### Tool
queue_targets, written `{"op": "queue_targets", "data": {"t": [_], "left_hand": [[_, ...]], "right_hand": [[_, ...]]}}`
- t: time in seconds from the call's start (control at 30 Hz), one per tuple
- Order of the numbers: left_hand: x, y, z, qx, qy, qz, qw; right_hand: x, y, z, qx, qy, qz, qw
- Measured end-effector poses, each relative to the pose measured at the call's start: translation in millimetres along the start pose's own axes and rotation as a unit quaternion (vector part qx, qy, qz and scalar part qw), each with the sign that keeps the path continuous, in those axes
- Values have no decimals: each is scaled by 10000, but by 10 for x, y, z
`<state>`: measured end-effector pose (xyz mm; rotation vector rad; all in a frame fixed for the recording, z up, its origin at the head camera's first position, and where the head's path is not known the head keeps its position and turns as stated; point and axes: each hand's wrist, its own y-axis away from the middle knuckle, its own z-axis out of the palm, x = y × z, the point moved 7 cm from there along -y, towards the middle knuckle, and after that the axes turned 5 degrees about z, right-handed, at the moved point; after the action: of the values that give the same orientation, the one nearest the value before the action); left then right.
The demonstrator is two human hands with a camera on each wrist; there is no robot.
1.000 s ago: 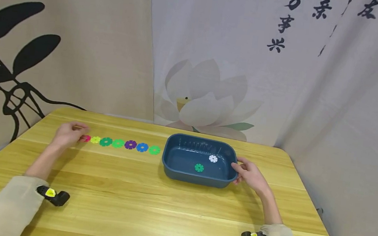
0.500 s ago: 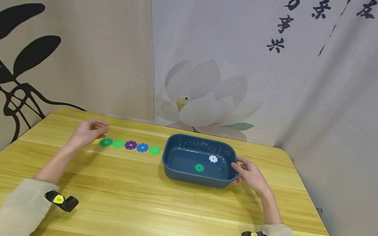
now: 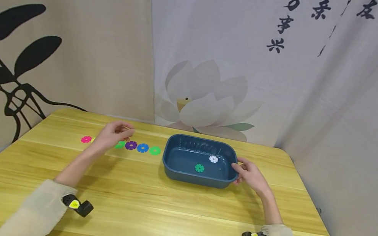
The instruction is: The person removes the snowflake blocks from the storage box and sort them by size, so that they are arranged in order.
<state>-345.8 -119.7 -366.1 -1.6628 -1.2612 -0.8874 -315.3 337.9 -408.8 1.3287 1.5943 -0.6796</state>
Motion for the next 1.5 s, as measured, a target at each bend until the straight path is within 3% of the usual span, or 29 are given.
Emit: {"op": "queue_targets", "data": {"t": [0.37, 0.8, 1.1, 1.33, 1.5], "left_hand": [[352, -33, 558, -355, 150, 451, 9982], [556, -22, 1165, -989, 515, 608, 9919], [605, -58, 1527, -1243, 559, 630, 9887], [644, -81, 1769, -1420, 328, 743, 9865], [651, -123, 1911, -1513, 251, 609, 9863]], "right_hand": [[3, 5, -2, -21, 9, -26, 10000], [3, 13, -11, -6, 30, -33, 10000], [3, 12, -10, 8, 50, -19, 10000], [6, 15, -8, 9, 80, -4, 10000], [7, 4, -1, 7, 46, -9, 10000]]}}
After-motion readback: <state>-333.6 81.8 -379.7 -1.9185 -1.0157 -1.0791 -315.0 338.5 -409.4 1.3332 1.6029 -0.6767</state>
